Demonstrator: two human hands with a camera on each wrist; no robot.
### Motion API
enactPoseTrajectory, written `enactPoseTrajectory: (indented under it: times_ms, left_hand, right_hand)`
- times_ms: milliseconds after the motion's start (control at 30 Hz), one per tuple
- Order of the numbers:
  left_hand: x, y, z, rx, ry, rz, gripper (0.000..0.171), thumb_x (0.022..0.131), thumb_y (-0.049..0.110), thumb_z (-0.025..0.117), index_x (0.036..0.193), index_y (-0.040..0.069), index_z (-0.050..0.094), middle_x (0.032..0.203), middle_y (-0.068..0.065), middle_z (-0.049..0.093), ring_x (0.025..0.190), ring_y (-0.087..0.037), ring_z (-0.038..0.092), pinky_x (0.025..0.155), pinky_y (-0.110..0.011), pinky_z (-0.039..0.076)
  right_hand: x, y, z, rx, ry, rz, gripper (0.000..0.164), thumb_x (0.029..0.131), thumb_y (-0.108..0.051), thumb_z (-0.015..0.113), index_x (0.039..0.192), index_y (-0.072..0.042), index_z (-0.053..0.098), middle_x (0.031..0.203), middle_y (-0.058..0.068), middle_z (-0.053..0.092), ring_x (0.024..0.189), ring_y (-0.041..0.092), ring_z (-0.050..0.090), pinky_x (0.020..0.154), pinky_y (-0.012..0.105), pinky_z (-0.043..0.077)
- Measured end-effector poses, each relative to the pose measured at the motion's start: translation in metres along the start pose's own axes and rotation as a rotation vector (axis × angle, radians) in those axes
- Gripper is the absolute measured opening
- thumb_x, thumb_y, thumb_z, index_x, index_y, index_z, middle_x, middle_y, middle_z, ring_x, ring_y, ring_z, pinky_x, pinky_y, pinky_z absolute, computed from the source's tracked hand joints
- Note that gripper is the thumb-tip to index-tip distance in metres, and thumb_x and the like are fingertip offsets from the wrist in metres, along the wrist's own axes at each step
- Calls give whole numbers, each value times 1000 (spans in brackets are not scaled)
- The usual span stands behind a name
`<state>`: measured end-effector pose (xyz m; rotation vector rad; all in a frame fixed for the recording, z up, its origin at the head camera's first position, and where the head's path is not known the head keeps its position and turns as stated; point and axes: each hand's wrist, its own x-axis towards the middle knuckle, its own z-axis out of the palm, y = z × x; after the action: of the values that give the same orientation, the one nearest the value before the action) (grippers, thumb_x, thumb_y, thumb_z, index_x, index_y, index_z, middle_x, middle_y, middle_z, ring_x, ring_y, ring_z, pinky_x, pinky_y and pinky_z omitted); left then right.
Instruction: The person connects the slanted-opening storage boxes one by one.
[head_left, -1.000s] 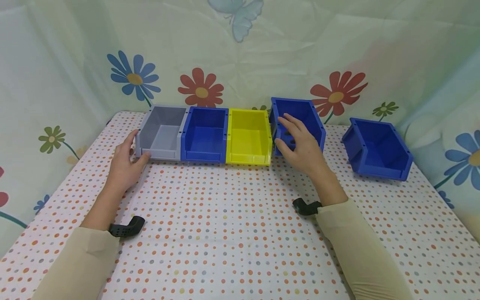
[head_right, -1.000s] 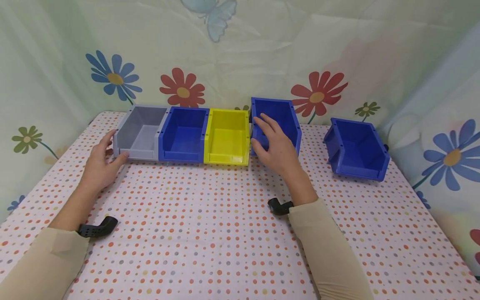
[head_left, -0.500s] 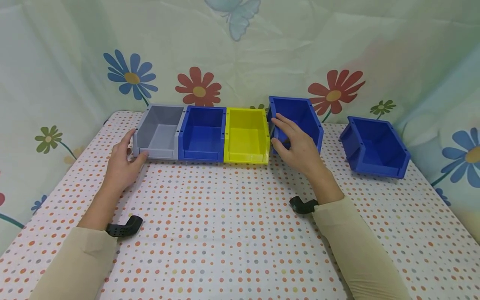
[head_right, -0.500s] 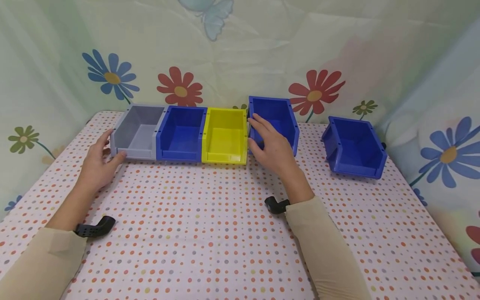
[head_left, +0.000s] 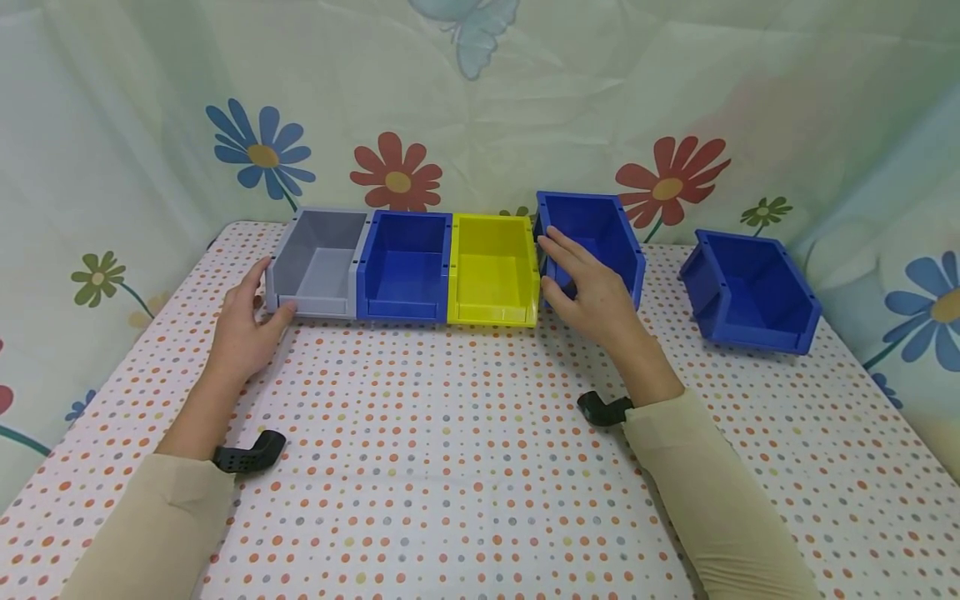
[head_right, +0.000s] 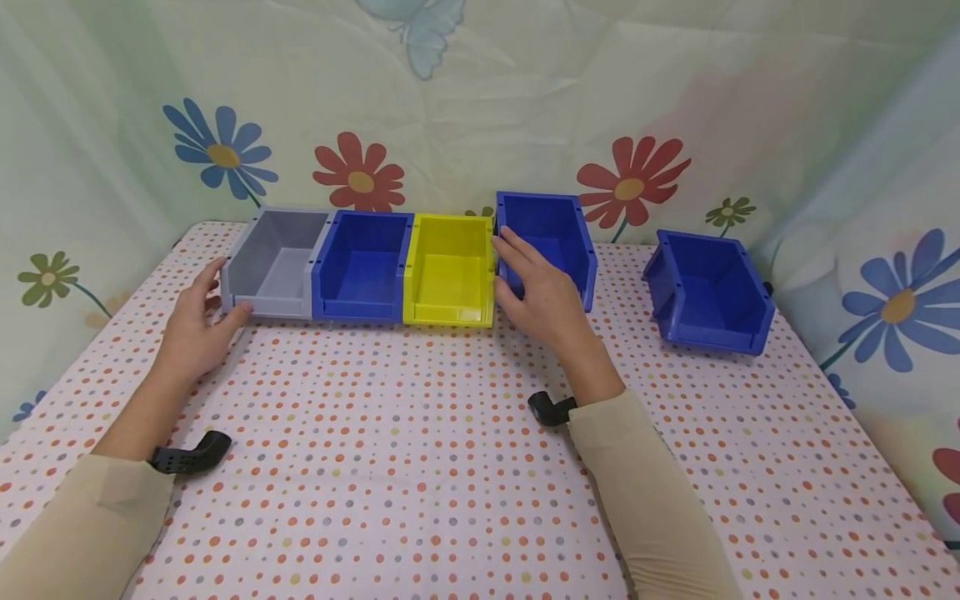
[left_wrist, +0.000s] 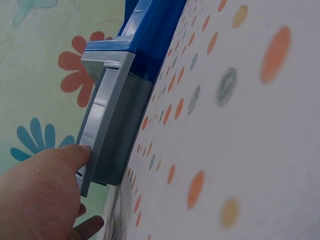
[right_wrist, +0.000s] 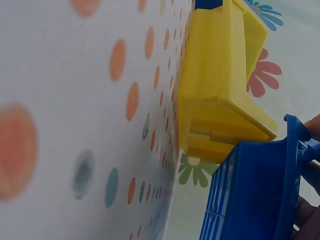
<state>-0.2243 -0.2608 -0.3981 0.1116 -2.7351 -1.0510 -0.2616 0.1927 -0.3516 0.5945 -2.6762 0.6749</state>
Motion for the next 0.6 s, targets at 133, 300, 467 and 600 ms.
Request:
enactPoseTrajectory:
  times_ms: [133, 300, 467, 600]
  left_hand:
    - [0, 1, -1, -3, -3, -2, 76, 107, 32, 53, 168, 26, 9, 163, -32, 26, 143, -56, 40, 114, -69, 37]
    - [-1, 1, -1, -6, -5, -1, 76, 107, 32, 53, 168, 27, 9, 163, -32, 26, 143, -56, 40, 115, -70, 37]
    - [0, 1, -1, -6, -4, 0, 76, 107, 32, 53, 168, 26, 9, 162, -32, 26, 143, -56, 40, 115, -69, 37]
    - [0, 0, 0, 1, -2, 4, 76, 107, 32, 53, 168, 26, 9, 161, -33, 28, 142, -56, 41, 114, -70, 37]
  right_hand:
    - [0, -1, 0, 1, 0, 3, 57, 105, -22, 56, 160, -18, 42, 169, -1, 35, 68, 22, 53, 56, 31, 41]
    - [0, -1, 0, -1, -8, 7, 57, 105, -22, 54, 160, -18, 41, 169, -1, 34, 82, 27, 61, 60, 32, 43]
    - [0, -2, 1, 2, -13, 14, 57, 105, -22, 53, 161, -18, 40, 169, -1, 33, 109, 32, 62, 64, 34, 46]
    - [-1, -2, 1, 6, -17, 16, 58, 105, -22, 53, 161, -19, 39, 170, -1, 32, 119, 34, 62, 74, 43, 56]
